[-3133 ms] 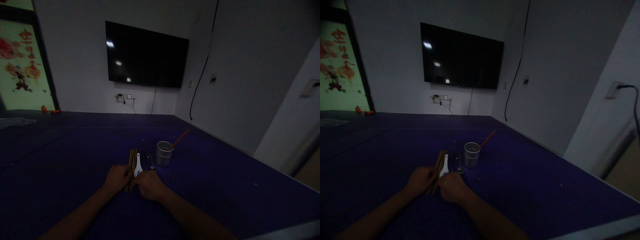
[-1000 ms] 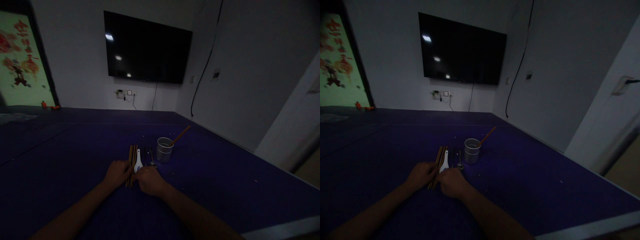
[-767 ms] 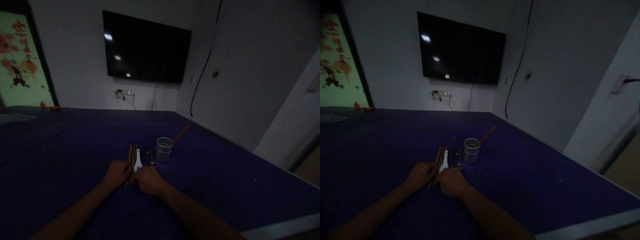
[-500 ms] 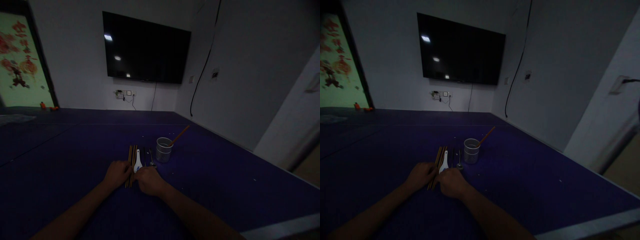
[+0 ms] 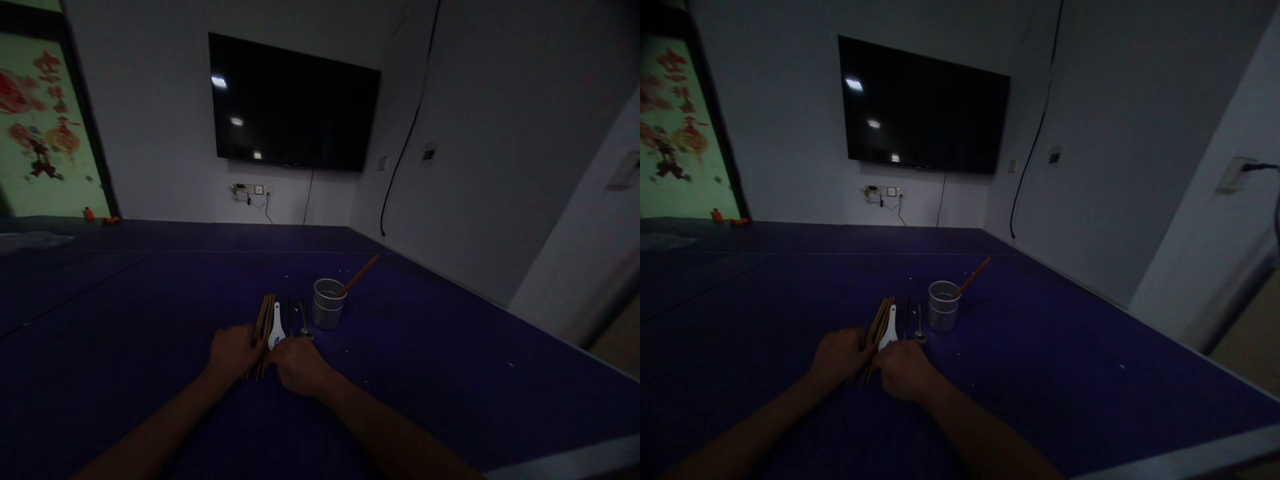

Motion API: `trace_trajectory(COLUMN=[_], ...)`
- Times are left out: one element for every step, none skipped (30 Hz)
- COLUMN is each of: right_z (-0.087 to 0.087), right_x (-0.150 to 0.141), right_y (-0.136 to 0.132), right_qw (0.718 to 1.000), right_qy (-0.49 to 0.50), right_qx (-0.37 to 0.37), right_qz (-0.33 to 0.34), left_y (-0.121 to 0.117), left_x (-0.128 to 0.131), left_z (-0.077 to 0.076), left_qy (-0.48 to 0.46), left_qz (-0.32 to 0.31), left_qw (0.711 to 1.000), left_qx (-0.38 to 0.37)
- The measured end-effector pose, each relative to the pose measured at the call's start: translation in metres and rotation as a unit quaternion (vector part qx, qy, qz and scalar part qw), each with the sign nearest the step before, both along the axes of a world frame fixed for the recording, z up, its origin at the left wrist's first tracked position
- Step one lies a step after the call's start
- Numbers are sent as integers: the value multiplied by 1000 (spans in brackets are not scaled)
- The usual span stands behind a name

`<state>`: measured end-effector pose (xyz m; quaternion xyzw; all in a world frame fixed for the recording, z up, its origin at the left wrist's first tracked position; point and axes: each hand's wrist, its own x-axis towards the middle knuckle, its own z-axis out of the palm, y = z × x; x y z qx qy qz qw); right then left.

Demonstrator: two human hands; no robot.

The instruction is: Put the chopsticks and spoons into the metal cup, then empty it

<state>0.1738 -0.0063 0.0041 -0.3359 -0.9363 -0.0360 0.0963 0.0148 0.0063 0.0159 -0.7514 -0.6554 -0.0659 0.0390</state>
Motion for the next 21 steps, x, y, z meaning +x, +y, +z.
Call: trace_trajectory(right_z=[0,0,-1,-1,-2,-3,-3,-4,-5,-5,-5,-5,-4,-4,-4,-4,-4,-4,-4,-4,-5], right_x=[0,0,0,0,0,0,0,0,0,0,0,0,0,0,1,1,1,1,1,1,1], right_y=[0,1,1,1,2,2,3,3,3,4,4,3,3,3,3,3,3,3,3,4,4], right_qw=[1000,1000,1000,1000,1000,1000,1000,1000,1000,1000,1000,1000,1000,1000,1000,1000,1000,1000,1000,1000,1000], right_qy=[1,2,3,4,6,7,9,10,10,10,9,8,7,6,7,7,8,9,9,9,9], right_qx=[-2,-4,-5,-5,-6,-6,-5,-5,-3,-2,0,1,2,1,1,0,-1,-2,-3,-4,-5], right_qz=[2,3,5,6,6,6,5,4,4,4,3,2,1,0,1,3,5,6,6,6,6], left_y=[0,0,0,0,0,0,0,-1,-1,-1,-1,0,0,0,0,1,1,1,1,1,1], left_x=[0,0,0,0,0,0,1,1,1,1,1,0,0,-1,-1,-2,-3,-4,-4,-5,-5], left_z=[0,0,-1,-1,-1,0,0,1,1,2,3,3,4,4,5,5,5,5,5,5,5], left_qy=[3,5,6,7,6,6,5,4,3,2,2,3,3,2,2,2,2,3,4,5,6], left_qz=[4,7,11,15,18,20,22,23,23,26,32,37,43,47,51,52,53,53,54,54,55], left_qw=[1000,1000,1000,1000,1000,1000,1000,1000,1000,1000,999,999,999,998,998,998,998,998,998,998,997], left_qx=[2,3,4,3,1,-1,-4,-8,-11,-16,-22,-27,-31,-34,-36,-37,-38,-39,-41,-43,-46])
